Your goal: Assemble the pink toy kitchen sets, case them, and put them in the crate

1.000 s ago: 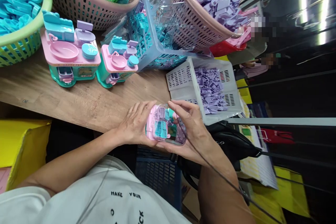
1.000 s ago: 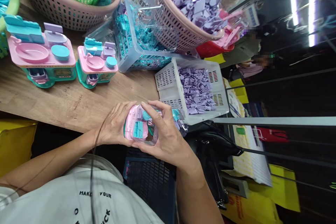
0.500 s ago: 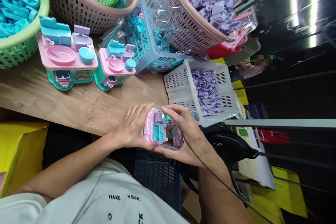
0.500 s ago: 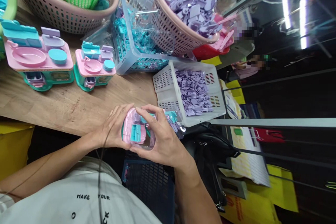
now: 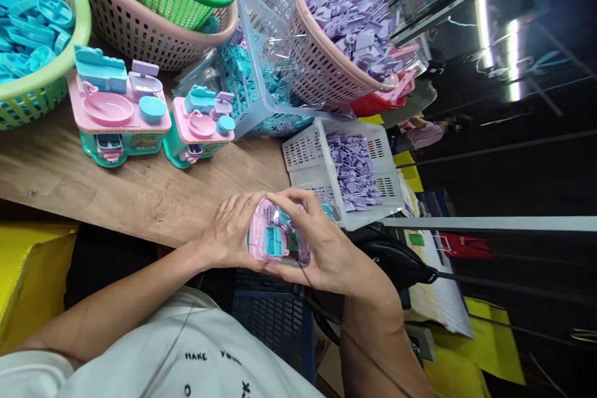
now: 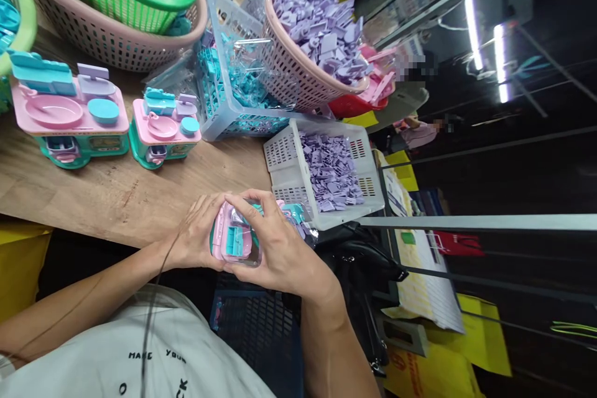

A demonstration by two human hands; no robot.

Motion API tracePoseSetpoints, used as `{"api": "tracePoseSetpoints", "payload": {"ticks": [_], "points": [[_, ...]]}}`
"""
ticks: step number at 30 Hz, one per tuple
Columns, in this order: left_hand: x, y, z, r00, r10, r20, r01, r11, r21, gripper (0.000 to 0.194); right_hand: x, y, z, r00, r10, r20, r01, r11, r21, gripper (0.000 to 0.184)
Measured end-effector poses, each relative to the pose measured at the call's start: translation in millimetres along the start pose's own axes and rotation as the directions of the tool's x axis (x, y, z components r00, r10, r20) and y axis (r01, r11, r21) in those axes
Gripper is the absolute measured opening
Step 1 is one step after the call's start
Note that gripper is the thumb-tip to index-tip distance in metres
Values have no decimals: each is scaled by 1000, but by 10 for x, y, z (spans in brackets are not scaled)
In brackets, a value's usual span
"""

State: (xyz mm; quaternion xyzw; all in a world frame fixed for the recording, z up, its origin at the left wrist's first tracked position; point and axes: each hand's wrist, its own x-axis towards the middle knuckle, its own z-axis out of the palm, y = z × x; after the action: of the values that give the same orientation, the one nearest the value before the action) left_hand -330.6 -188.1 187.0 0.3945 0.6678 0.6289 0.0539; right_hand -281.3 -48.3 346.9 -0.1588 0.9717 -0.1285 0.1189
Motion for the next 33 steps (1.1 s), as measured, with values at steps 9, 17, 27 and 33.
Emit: {"api": "tracePoseSetpoints", "payload": {"ticks": [9,17,27,33], "points": [[1,-55,-29,1000,20,3,-21,999,27,106,142,-87,-127,995,28,92,-22,997,-68,90],[-102,-129,-108,997,26,68,-38,982,185,125,-146,107,335,981,63,-185,-85,990,-113,110],[-25,-229,-266,989,-25,143,-1,984,178,119,19,127,878,749,86,-657,-220,967,-125,91],[320,35,-306,990,-99,99,57,930,362,74,482,384,817,634,217,-742,-391,918,-66,87]]}}
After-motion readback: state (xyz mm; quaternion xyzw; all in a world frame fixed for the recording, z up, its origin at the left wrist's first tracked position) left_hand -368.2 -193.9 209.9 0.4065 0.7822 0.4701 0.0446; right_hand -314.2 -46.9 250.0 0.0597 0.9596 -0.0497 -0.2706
